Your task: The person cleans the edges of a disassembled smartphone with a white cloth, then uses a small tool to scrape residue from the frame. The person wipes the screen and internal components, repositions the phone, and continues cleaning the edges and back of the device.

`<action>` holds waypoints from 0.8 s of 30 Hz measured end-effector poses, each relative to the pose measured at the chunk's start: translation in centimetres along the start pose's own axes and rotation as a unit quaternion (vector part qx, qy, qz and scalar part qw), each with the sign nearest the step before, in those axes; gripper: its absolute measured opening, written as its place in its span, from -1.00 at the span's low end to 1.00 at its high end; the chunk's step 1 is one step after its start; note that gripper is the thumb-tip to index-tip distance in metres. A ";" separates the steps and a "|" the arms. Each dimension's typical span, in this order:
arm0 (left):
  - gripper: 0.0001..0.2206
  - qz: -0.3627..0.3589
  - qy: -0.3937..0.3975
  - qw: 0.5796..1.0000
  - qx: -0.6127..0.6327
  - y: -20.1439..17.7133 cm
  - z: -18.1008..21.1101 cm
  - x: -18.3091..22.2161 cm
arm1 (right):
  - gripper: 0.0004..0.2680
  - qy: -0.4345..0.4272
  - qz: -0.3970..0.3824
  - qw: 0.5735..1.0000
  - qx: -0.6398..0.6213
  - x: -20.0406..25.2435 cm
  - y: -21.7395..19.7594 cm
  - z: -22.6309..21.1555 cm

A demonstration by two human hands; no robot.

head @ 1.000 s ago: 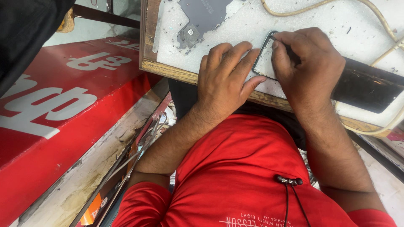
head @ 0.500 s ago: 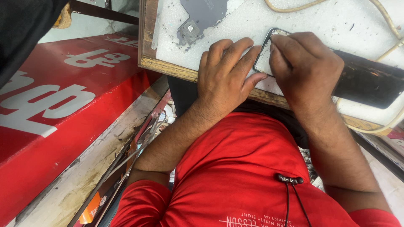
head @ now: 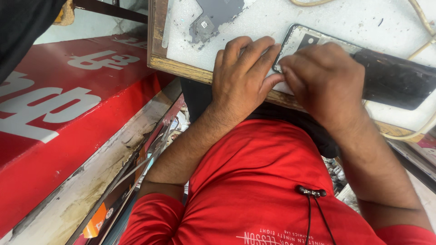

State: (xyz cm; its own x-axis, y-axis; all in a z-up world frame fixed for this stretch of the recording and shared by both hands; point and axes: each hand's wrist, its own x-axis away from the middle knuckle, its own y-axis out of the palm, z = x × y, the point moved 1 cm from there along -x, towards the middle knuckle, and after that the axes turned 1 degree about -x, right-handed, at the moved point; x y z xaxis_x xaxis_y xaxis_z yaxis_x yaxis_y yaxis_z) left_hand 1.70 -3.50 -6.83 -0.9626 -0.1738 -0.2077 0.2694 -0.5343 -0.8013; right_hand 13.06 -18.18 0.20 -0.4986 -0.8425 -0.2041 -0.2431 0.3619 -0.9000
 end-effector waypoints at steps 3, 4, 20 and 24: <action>-0.42 0.008 0.007 1.000 -0.001 -0.2 0.0 -0.2 | -0.95 0.073 0.015 0.995 -0.063 0.0 0.4 1.2; -0.42 0.009 0.007 1.000 0.000 -0.2 0.1 -0.2 | -0.95 0.089 0.028 0.992 -0.086 0.1 0.5 1.4; -0.44 0.017 0.012 1.000 -0.007 0.1 -0.2 0.1 | -0.93 0.080 0.072 0.992 -0.067 -0.6 1.8 1.3; -0.44 0.024 0.011 1.000 -0.008 0.2 -0.3 0.2 | -0.92 0.077 0.071 0.992 -0.064 -0.4 1.9 1.4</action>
State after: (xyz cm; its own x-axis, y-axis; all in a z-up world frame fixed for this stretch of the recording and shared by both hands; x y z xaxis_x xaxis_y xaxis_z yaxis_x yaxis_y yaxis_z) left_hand 1.53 -3.44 -7.19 -0.9493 -0.1803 -0.2576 0.3142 -0.5130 -0.7988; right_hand 13.93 -17.72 -1.95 -0.6546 -0.7120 -0.2540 -0.2612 0.5284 -0.8079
